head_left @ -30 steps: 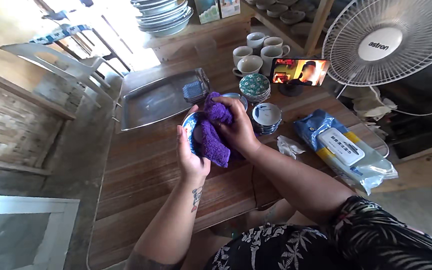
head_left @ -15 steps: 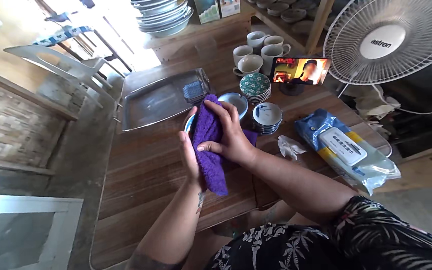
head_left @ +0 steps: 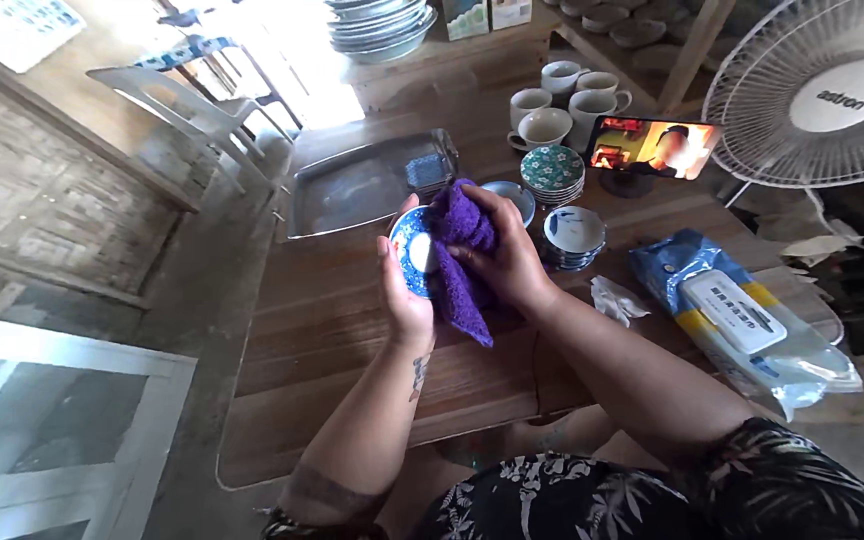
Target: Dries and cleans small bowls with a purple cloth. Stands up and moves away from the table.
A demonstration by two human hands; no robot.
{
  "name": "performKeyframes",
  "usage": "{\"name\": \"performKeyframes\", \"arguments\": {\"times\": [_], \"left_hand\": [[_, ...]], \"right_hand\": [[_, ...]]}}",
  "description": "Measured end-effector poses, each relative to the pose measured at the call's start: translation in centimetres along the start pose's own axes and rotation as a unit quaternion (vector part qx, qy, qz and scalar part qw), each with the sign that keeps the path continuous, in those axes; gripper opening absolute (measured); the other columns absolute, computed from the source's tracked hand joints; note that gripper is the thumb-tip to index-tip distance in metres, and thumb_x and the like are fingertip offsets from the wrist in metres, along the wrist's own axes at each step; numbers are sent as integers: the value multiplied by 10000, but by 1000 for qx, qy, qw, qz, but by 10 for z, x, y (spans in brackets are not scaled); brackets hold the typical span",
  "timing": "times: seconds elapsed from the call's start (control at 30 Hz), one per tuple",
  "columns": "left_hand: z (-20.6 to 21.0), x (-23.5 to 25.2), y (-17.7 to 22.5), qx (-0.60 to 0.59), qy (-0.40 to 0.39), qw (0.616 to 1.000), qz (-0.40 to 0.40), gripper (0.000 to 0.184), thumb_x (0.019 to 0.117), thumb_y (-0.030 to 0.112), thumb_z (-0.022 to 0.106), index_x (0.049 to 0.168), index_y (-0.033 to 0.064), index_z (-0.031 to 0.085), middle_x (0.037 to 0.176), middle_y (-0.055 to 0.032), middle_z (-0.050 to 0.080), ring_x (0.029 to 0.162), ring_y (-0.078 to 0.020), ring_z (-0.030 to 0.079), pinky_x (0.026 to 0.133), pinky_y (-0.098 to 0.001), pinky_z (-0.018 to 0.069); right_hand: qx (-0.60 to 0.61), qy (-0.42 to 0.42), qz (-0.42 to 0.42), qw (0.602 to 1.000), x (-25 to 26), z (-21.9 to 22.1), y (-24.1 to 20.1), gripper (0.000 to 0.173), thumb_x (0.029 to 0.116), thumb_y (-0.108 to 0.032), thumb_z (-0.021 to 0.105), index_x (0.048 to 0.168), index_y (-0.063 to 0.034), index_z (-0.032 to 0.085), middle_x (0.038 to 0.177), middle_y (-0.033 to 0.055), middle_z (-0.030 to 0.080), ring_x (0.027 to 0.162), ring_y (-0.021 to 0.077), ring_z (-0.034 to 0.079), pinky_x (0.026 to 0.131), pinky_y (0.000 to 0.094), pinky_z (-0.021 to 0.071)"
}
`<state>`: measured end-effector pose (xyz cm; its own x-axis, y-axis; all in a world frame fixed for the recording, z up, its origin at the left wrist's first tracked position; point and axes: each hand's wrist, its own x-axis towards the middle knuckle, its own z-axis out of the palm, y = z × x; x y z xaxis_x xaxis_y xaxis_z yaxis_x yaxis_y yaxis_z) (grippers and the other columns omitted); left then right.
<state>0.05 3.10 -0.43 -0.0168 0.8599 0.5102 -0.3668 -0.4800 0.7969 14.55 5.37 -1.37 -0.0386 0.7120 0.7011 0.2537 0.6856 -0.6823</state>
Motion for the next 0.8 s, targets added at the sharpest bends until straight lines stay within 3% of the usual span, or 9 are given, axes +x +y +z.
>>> {"name": "performKeyframes", "arguments": {"times": [0.1,0.2,0.3,0.37,0.43,0.53,0.6,0.7,0.8], "left_hand": [[0,2,0,15,32,999,6,629,1091,376,63,1477,61,447,1436,-32,553,1312,-98,526,1114,-303,421],[3,1,-2,32,19,999,26,627,1096,382,84,1456,47,472,1472,-35,536,1372,-110,483,1156,-310,382],[5,-6,-5,71,-63,995,4,731,1053,606,205,1521,85,414,1551,-6,453,1419,-96,418,1180,-319,345],[11,-13,-3,64,-82,993,-63,853,945,756,366,1525,132,397,1488,37,499,1323,-39,487,1108,-292,427],[17,-18,-3,59,-84,990,-96,816,921,736,465,1504,166,413,1381,66,568,1198,-2,562,1020,-271,498],[16,-17,-9,34,-114,991,-53,610,1016,569,465,1491,187,444,1398,60,563,1221,-37,562,1044,-306,492],[12,-13,-10,20,-101,994,-39,556,1023,545,467,1440,183,521,1362,53,600,1210,-57,581,1038,-318,499],[0,-3,-14,20,-78,997,3,599,1010,583,455,1387,137,590,1357,9,625,1224,-97,588,1039,-336,499],[-8,8,-12,0,-14,999,42,663,995,605,451,1427,110,539,1388,-65,618,1267,-187,587,1051,-391,496]], "right_hand": [[-10,-25,10,1000,-4,2,-4,813,790,-217,871,1486,-45,488,1359,213,557,1243,290,551,1055,415,483],[-60,-30,-14,998,-11,5,-8,966,758,-407,880,1537,-79,410,1418,252,468,1276,351,516,1020,461,504],[-70,12,-11,997,-13,4,-6,999,740,-527,848,1526,-85,418,1418,251,443,1275,334,494,1016,454,489],[-59,47,4,997,-11,-1,-5,946,746,-552,825,1477,-80,454,1385,226,456,1261,289,496,1015,418,479],[-38,73,9,997,-7,-5,-3,839,781,-523,815,1408,-59,505,1338,189,512,1239,243,520,1023,387,473],[-28,88,-26,995,-1,-11,1,633,856,-389,802,1323,-36,560,1261,151,588,1206,220,559,1034,381,480],[-41,95,-61,993,2,-13,3,530,870,-295,807,1287,-54,587,1213,120,609,1174,196,576,1026,361,485],[-60,114,-84,988,3,-12,7,458,859,-159,781,1274,-68,610,1200,109,637,1169,182,598,1025,358,497],[-78,145,-67,984,3,-13,11,462,845,-97,739,1287,-40,617,1202,127,654,1165,192,610,1027,372,498]]}}
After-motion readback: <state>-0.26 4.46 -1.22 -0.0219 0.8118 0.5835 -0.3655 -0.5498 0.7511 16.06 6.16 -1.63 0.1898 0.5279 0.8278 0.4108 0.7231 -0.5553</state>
